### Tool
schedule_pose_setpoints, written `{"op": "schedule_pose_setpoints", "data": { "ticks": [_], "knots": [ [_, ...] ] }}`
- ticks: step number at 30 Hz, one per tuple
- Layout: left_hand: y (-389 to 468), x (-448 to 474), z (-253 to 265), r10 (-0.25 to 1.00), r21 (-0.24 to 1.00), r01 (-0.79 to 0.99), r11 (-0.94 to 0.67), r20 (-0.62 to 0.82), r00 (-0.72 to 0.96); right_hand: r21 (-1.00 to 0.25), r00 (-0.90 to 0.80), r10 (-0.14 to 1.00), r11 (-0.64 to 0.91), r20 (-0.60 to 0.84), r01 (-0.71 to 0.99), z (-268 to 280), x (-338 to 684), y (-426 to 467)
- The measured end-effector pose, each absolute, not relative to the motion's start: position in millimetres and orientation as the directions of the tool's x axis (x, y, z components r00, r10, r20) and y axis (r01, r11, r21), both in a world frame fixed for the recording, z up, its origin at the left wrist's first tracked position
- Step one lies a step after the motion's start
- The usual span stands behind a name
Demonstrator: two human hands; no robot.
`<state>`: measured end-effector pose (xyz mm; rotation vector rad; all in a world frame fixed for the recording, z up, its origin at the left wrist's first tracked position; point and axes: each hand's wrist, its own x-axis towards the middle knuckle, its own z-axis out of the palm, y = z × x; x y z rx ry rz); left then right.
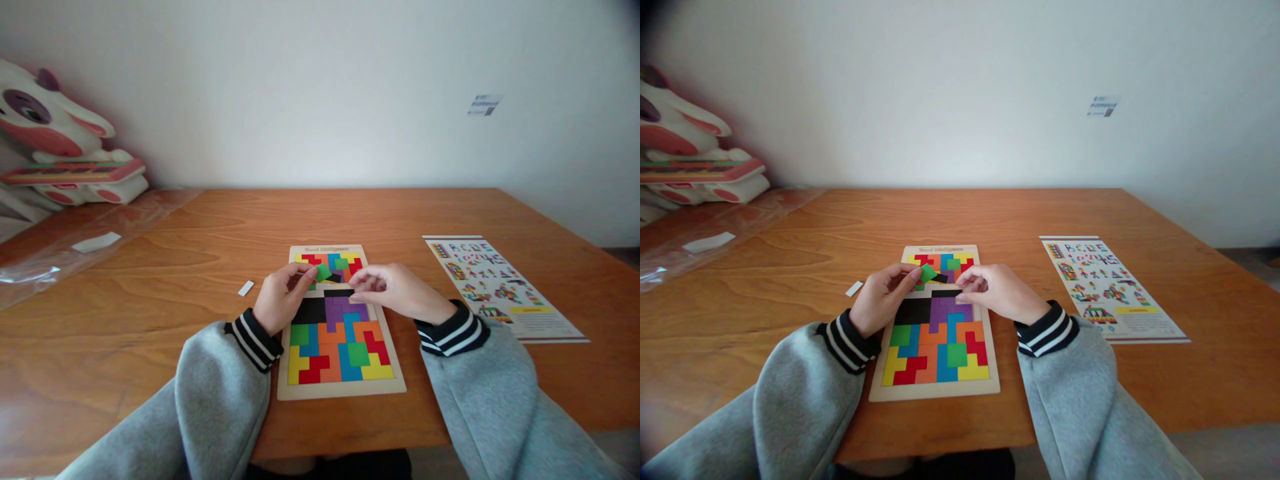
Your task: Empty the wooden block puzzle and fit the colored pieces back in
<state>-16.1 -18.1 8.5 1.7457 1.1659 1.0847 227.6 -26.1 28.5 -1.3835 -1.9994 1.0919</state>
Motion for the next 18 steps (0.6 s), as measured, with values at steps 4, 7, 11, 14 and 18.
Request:
{"op": "schedule_pose_setpoints", "data": {
  "ticks": [4,7,11,14,18],
  "knots": [
    [-18.1,-15.7,8.1,0.95,0.896,0.339,-0.287,0.22,0.223,-0.79,-0.363,0.928,0.16,-0.084,0.592,28.4,222.1,-27.0],
    [-17.9,-15.9,7.8,0.951,0.893,0.35,-0.283,0.215,0.222,-0.787,-0.341,0.935,0.133,-0.103,0.602,27.5,220.2,-25.9],
    [-18.1,-15.5,8.5,0.955,0.9,0.342,-0.271,0.207,0.213,-0.82,-0.322,0.939,0.086,-0.124,0.566,23.9,220.4,-23.8],
    [-18.3,-14.6,9.8,0.957,0.918,0.299,-0.261,0.206,0.204,-0.837,-0.333,0.935,0.085,-0.121,0.541,23.1,222.1,-23.1],
    [-17.6,-14.2,11.5,0.969,0.955,0.203,-0.218,0.188,0.158,-0.855,-0.331,0.942,0.126,-0.055,0.503,25.6,231.3,-20.4]
  ]
}}
